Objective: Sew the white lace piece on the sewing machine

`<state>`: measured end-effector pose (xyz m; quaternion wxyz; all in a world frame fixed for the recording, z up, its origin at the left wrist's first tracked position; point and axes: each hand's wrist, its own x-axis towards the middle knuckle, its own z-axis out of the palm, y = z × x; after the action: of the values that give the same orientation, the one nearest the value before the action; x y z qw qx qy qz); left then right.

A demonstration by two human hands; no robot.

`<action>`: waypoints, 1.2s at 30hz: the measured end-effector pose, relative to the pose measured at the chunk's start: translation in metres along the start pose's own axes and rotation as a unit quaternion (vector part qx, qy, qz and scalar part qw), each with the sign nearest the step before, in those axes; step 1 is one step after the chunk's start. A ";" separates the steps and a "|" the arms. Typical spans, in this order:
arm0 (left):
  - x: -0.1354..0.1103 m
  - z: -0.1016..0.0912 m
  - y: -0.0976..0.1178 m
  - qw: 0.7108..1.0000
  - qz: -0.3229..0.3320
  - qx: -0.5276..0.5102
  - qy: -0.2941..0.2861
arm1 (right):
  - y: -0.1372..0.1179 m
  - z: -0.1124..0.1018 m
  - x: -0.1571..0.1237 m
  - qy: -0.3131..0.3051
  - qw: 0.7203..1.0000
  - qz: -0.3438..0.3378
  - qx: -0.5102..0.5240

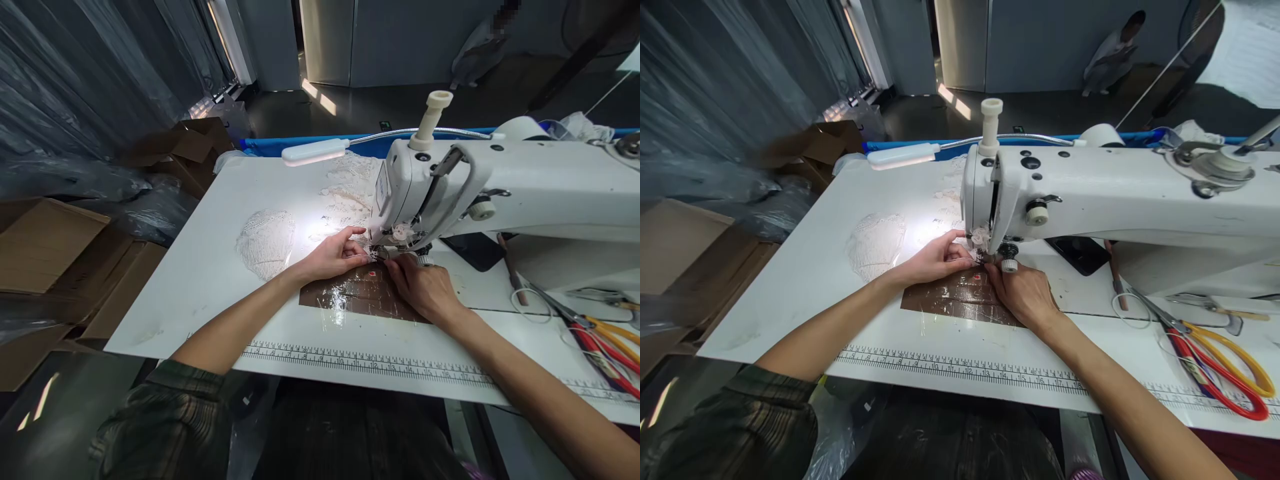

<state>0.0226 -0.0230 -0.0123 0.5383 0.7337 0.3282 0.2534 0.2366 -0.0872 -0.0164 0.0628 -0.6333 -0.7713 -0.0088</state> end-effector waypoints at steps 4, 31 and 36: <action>0.003 -0.003 0.003 0.998 -0.034 -0.048 -0.012 | -0.004 0.002 0.004 -0.016 0.999 -0.006 -0.030; 0.006 -0.001 -0.004 0.996 -0.050 -0.067 0.002 | -0.017 0.009 0.018 0.091 0.993 -0.067 -0.039; 0.007 0.002 -0.008 0.998 -0.036 -0.060 0.009 | -0.026 0.010 0.019 0.087 0.995 -0.043 -0.015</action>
<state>0.0268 -0.0171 -0.0201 0.5871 0.6857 0.3434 0.2592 0.2069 -0.0732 -0.0230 0.1200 -0.5972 -0.7892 -0.0782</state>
